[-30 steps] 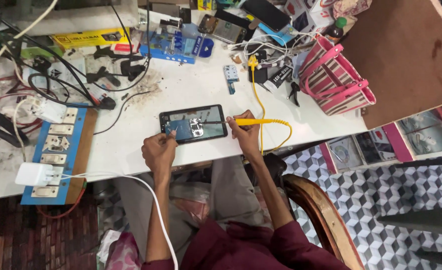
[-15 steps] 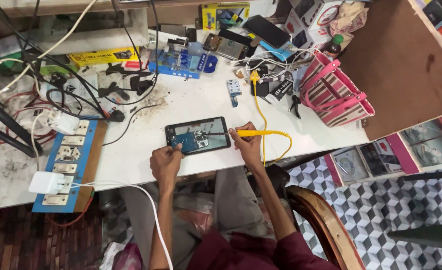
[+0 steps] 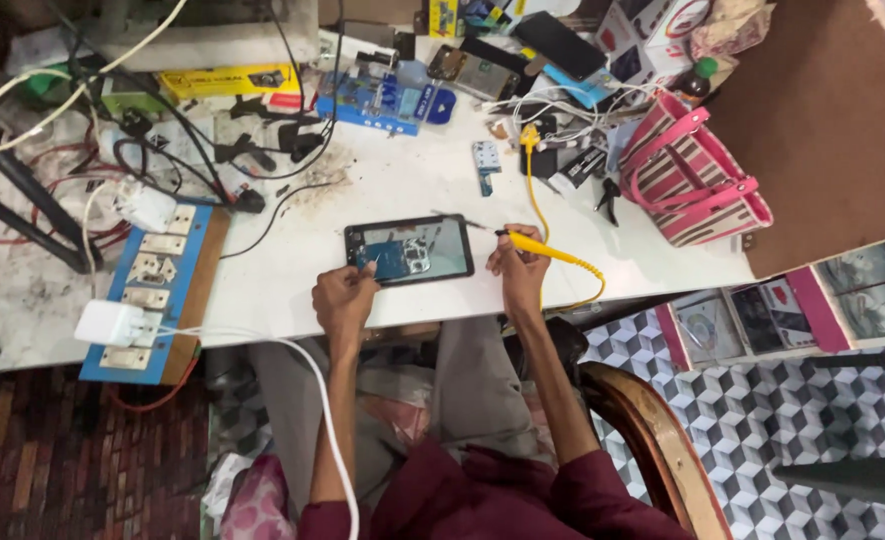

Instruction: The person uses a soldering iron and a metal tool to work on the internal components of a disassembled tablet. They repeatedly apply heat and manipulate small parts on the circuit board while seated at a cluttered workbench.

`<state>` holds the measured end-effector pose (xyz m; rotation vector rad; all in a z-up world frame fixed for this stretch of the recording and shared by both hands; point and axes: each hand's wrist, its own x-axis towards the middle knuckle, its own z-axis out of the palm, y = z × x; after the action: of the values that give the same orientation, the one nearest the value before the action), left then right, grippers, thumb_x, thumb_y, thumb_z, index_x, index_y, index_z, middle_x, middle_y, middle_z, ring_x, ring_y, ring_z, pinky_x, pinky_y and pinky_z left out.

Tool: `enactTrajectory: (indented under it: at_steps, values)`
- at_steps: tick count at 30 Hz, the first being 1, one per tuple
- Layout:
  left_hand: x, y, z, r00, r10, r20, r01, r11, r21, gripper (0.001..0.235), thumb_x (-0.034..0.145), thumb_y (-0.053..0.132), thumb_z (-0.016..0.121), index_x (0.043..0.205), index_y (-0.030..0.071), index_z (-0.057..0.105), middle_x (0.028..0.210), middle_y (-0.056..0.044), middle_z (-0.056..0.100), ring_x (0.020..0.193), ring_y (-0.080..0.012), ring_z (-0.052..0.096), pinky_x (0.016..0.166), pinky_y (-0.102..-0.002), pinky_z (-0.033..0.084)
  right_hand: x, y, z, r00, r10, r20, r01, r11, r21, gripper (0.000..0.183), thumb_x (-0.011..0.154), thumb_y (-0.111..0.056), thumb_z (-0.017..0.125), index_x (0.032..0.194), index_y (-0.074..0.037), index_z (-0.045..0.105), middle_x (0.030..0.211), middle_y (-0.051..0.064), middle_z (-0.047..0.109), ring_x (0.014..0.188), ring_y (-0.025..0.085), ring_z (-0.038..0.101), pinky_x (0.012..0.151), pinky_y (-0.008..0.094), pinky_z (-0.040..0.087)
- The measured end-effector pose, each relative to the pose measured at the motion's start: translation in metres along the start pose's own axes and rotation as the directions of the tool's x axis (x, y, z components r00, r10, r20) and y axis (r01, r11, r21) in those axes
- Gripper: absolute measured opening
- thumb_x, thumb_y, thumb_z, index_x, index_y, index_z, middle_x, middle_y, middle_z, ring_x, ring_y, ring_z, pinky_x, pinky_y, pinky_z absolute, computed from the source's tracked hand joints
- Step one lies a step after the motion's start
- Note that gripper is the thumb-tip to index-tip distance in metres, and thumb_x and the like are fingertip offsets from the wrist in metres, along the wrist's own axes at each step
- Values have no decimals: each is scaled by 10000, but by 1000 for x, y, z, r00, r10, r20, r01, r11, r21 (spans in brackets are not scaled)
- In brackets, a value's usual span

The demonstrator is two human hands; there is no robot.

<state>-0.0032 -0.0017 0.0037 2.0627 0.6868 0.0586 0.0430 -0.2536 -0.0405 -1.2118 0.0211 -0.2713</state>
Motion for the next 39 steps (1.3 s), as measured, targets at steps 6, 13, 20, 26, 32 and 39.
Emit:
enactTrajectory:
  at_steps: [6,13,20,26,32,39]
  values:
    - [-3,1,0,1000,22,-4,-22,998,-56,300,876,354,738,786,72,788,723,-41,779,694,-220,742,702,-351,548,3,4,-1,1000,2,-28,-3,999,-51,257,989,-81,692,1201,-5,567,804,37,619,634,125,611,579,251,477]
    - [-3,-1,-2,1000,-2,22,3,999,-41,323,902,358,736,761,72,785,726,-46,770,663,-211,715,686,-353,535,6,18,-16,999,47,-22,-44,990,132,266,1073,-220,612,1223,-1,593,754,69,581,610,144,587,553,259,441]
    - [-4,-1,0,1000,15,11,-14,996,-83,329,891,367,741,737,80,782,692,-44,760,628,-207,692,659,-352,523,11,21,-24,990,121,-74,-81,913,400,378,1038,-348,624,1197,-11,560,822,48,548,690,144,548,632,287,491]
    - [-1,-2,-2,999,-23,42,25,999,-37,347,909,382,737,726,92,786,611,-78,694,569,-220,632,618,-374,491,11,22,-25,992,104,-70,-75,941,329,324,1018,-289,659,1157,-8,578,833,44,560,698,136,550,627,286,478]
    - [1,-2,1,999,-32,42,34,998,-49,337,897,384,735,733,93,785,587,-72,685,551,-216,628,614,-370,500,3,16,-13,992,88,-85,-69,976,205,234,1030,-238,667,1038,-20,580,774,30,546,661,117,536,615,274,476]
    - [-1,-6,2,999,37,12,-36,996,-84,334,883,376,733,734,81,787,702,-48,761,631,-197,686,669,-361,522,-4,4,3,992,24,-121,-23,1000,11,260,1009,-206,684,1068,-51,483,730,25,544,614,126,566,575,267,463]
